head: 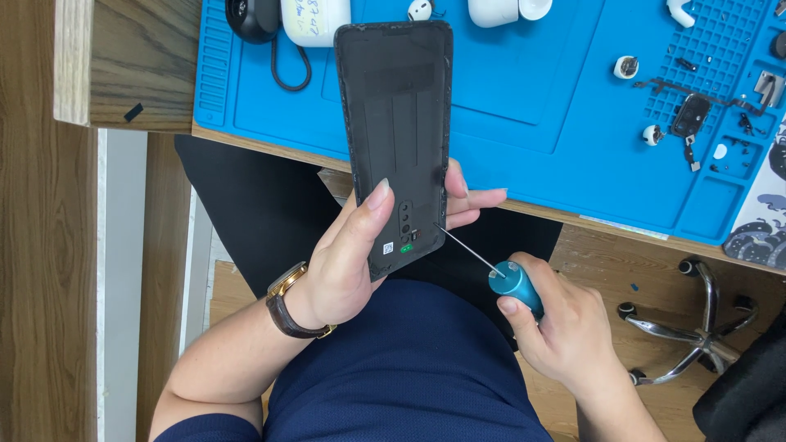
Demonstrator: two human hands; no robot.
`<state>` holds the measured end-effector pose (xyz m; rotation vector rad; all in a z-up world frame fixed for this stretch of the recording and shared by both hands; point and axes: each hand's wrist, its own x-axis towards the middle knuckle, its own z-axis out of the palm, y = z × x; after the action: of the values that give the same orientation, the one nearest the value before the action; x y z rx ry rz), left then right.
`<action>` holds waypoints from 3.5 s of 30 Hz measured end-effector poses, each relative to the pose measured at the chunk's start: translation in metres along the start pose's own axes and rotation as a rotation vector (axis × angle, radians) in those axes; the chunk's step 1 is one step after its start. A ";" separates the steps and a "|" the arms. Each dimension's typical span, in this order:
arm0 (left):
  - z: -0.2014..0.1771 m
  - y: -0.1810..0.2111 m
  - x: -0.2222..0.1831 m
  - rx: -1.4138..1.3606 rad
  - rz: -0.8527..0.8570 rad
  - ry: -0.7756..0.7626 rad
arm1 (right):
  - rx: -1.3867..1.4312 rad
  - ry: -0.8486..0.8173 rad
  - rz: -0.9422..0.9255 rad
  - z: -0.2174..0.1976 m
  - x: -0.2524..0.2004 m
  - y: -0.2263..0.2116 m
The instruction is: Disassembling a smartphone using a prying tool on a repair bench
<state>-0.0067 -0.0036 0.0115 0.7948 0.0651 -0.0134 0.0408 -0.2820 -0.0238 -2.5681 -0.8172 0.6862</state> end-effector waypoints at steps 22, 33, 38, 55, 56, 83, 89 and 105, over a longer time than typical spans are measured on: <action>0.025 0.011 0.004 0.330 0.015 0.201 | 0.033 0.036 0.030 -0.004 0.004 -0.006; 0.027 -0.004 0.016 0.337 0.041 0.260 | 0.124 0.009 -0.013 -0.023 0.011 -0.007; 0.030 -0.010 0.019 0.323 0.144 0.258 | 0.141 -0.016 0.004 -0.020 0.010 -0.005; 0.031 -0.015 0.015 0.404 0.114 0.189 | 0.437 0.160 -0.100 -0.016 0.006 0.005; 0.021 -0.025 0.010 0.470 0.162 0.298 | 0.581 0.192 -0.140 -0.016 0.006 0.002; 0.023 -0.031 0.035 0.521 -0.284 0.312 | 1.307 0.112 -0.319 -0.030 0.029 -0.019; 0.028 0.000 0.040 0.675 -0.511 0.100 | 1.193 0.061 -0.377 -0.034 0.030 -0.023; 0.072 -0.017 0.023 0.702 0.544 0.070 | 1.141 -0.110 -0.507 -0.020 0.028 -0.055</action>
<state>0.0197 -0.0671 0.0481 1.4938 -0.0987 0.5323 0.0475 -0.2258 0.0087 -1.2587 -0.7419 0.7993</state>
